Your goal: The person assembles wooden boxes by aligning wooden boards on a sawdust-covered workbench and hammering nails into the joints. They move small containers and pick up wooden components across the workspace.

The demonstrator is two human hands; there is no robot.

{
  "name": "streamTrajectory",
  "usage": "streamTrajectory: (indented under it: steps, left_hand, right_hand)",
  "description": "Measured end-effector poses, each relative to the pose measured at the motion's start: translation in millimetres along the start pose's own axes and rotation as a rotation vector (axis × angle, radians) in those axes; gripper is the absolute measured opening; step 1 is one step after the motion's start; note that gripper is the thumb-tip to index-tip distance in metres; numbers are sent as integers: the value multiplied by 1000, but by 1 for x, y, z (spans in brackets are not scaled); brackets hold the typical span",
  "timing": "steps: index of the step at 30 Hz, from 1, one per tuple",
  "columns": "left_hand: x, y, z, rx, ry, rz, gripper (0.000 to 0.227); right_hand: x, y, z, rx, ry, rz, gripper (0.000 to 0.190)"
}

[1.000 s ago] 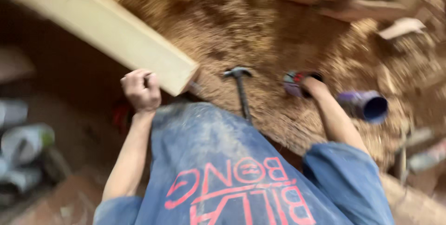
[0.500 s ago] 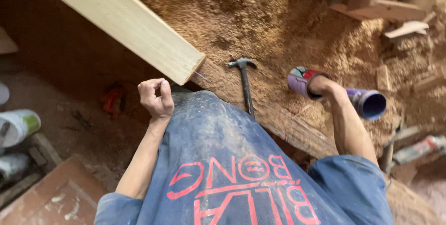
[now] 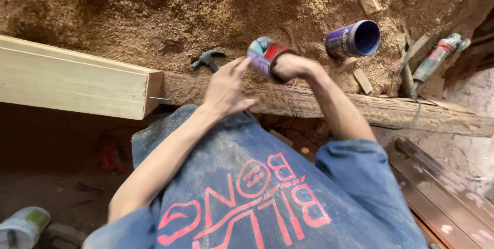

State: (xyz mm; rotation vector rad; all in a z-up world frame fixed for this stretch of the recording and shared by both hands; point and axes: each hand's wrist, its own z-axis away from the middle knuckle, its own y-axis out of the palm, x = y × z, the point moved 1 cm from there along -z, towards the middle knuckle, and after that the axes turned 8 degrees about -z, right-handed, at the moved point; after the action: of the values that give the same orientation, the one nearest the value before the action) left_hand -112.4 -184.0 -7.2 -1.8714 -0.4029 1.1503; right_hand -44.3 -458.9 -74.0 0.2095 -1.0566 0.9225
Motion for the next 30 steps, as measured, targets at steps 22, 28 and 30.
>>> streamTrajectory:
  steps: [22, 28, 30]
  left_hand:
    - [13, 127, -11, 105, 394, -304, 92]
    - [-12, 95, -22, 376, 365, -294, 107]
    - [-12, 92, -23, 340, 394, -302, 108]
  right_hand:
    - [-160, 159, 0, 135, -236, 885, 51]
    - [-161, 166, 1, -173, -1, 223, 44]
    - [-160, 164, -3, -104, -17, 480, 46]
